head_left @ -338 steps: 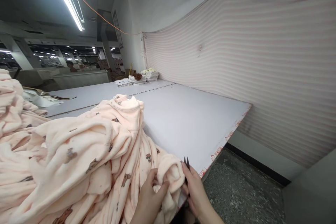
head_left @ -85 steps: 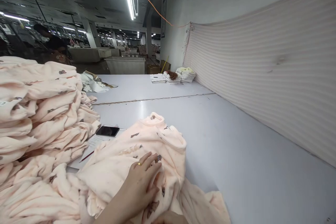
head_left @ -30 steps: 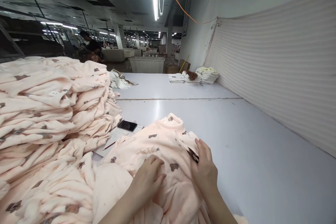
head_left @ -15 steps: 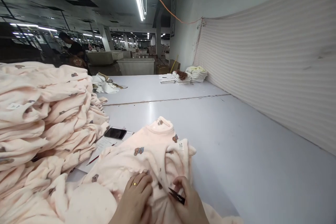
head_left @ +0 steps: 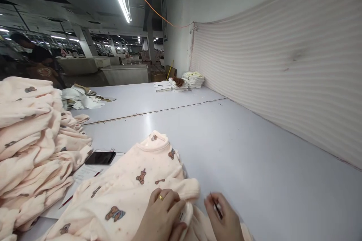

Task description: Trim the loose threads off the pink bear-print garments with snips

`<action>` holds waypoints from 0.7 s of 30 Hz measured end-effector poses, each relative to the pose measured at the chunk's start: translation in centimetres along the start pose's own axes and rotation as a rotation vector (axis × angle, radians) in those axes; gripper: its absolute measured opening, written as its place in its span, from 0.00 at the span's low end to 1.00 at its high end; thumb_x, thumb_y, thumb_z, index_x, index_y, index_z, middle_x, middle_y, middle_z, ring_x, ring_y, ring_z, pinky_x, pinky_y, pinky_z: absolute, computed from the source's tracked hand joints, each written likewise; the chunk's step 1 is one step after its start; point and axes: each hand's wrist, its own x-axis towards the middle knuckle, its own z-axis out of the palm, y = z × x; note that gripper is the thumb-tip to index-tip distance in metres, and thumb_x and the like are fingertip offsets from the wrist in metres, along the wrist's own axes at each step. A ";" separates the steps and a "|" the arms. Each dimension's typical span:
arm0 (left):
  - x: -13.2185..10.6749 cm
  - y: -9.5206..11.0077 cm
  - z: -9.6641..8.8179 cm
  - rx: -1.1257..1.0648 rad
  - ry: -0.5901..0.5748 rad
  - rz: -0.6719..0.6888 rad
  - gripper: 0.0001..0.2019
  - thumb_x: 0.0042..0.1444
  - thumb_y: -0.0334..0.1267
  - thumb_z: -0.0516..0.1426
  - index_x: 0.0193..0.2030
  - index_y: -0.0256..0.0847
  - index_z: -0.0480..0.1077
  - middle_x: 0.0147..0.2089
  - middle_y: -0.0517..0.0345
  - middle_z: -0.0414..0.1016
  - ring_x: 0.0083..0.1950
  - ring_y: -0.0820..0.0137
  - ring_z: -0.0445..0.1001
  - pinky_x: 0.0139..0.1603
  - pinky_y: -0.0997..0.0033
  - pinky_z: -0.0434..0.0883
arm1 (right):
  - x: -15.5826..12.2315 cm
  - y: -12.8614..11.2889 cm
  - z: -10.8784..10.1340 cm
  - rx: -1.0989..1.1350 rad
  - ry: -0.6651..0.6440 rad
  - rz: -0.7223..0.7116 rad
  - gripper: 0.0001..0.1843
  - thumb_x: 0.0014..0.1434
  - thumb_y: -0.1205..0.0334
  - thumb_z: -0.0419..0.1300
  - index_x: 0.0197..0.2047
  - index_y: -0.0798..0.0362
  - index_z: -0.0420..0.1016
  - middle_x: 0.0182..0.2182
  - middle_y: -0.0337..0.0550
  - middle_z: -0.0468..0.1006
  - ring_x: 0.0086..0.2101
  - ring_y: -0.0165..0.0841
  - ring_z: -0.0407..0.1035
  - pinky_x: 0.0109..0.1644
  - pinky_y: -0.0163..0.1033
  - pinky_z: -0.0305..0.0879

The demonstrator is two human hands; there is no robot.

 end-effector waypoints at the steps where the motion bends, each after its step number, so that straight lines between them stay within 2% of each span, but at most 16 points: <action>1: -0.3 0.1 0.1 0.004 0.019 -0.006 0.13 0.50 0.35 0.57 0.45 0.44 0.69 0.44 0.52 0.73 0.46 0.60 0.69 0.49 0.57 0.61 | 0.9 0.1 0.0 0.016 0.022 0.016 0.15 0.54 0.53 0.63 0.42 0.50 0.73 0.38 0.44 0.78 0.41 0.40 0.72 0.44 0.41 0.69; 3: -0.7 0.1 0.0 -0.008 0.031 -0.014 0.12 0.51 0.34 0.56 0.44 0.44 0.69 0.46 0.52 0.73 0.47 0.60 0.70 0.49 0.57 0.62 | 2.2 -0.2 0.4 0.097 -0.018 0.018 0.17 0.51 0.55 0.64 0.43 0.52 0.72 0.40 0.46 0.79 0.44 0.42 0.72 0.48 0.42 0.68; 6: -0.4 0.0 -0.4 -0.016 0.079 -0.081 0.18 0.53 0.37 0.56 0.52 0.45 0.66 0.52 0.48 0.70 0.46 0.59 0.71 0.45 0.58 0.66 | 2.7 -1.6 1.6 0.238 -0.120 -0.027 0.15 0.55 0.59 0.60 0.45 0.54 0.72 0.43 0.47 0.78 0.45 0.39 0.72 0.51 0.42 0.67; 9: 1.0 0.0 -0.5 -0.087 0.154 -0.193 0.25 0.56 0.38 0.54 0.61 0.46 0.57 0.58 0.45 0.66 0.50 0.57 0.70 0.48 0.58 0.68 | 2.1 -3.5 2.3 0.307 -0.125 -0.059 0.15 0.56 0.60 0.60 0.47 0.52 0.71 0.43 0.45 0.77 0.45 0.38 0.71 0.50 0.40 0.67; 11: 2.3 0.0 -0.6 -0.219 0.126 -0.233 0.26 0.57 0.34 0.51 0.63 0.49 0.55 0.56 0.48 0.68 0.52 0.60 0.70 0.49 0.62 0.68 | 1.6 -4.6 2.5 0.364 -0.139 -0.087 0.16 0.54 0.61 0.60 0.48 0.51 0.71 0.44 0.44 0.76 0.47 0.38 0.70 0.51 0.40 0.67; 13: 3.2 0.1 -0.6 -0.377 0.106 -0.312 0.21 0.57 0.32 0.48 0.58 0.50 0.61 0.48 0.53 0.73 0.46 0.63 0.73 0.44 0.66 0.69 | 1.3 -5.2 2.7 0.416 -0.137 -0.104 0.19 0.53 0.62 0.60 0.49 0.50 0.72 0.43 0.43 0.76 0.46 0.37 0.70 0.50 0.39 0.67; 14: 3.4 0.1 -0.5 -0.454 0.117 -0.380 0.17 0.58 0.33 0.47 0.52 0.49 0.65 0.42 0.55 0.75 0.40 0.64 0.73 0.40 0.68 0.68 | 1.2 -5.3 2.9 0.423 -0.123 -0.105 0.19 0.53 0.61 0.60 0.50 0.50 0.71 0.42 0.43 0.75 0.42 0.36 0.71 0.47 0.37 0.68; 16: 3.2 0.0 -0.4 -0.619 0.181 -0.525 0.11 0.61 0.38 0.46 0.43 0.46 0.68 0.33 0.59 0.74 0.33 0.65 0.71 0.34 0.69 0.67 | 1.1 -5.0 3.4 0.394 -0.106 -0.098 0.20 0.53 0.61 0.59 0.51 0.50 0.70 0.39 0.41 0.74 0.29 0.29 0.70 0.35 0.32 0.69; 17: 2.9 -0.1 -0.2 -0.706 0.213 -0.580 0.10 0.61 0.40 0.46 0.41 0.45 0.68 0.30 0.60 0.73 0.31 0.66 0.71 0.33 0.70 0.66 | 1.0 -4.8 3.7 0.368 -0.102 -0.102 0.20 0.54 0.61 0.59 0.51 0.50 0.68 0.38 0.40 0.73 0.24 0.25 0.67 0.30 0.30 0.67; 19: 1.9 -0.3 -0.1 -0.840 0.287 -0.629 0.11 0.61 0.44 0.48 0.43 0.45 0.67 0.32 0.59 0.73 0.34 0.65 0.71 0.36 0.69 0.67 | 0.9 -4.4 4.1 0.309 -0.117 -0.148 0.20 0.54 0.61 0.59 0.51 0.50 0.66 0.38 0.40 0.72 0.20 0.22 0.63 0.26 0.29 0.63; 21: 0.8 -0.6 -0.1 -0.884 0.369 -0.607 0.12 0.58 0.44 0.51 0.47 0.44 0.68 0.39 0.56 0.74 0.41 0.63 0.72 0.44 0.67 0.68 | 0.9 -4.4 4.4 0.266 -0.132 -0.210 0.18 0.56 0.61 0.58 0.50 0.51 0.65 0.38 0.41 0.73 0.23 0.25 0.66 0.28 0.30 0.65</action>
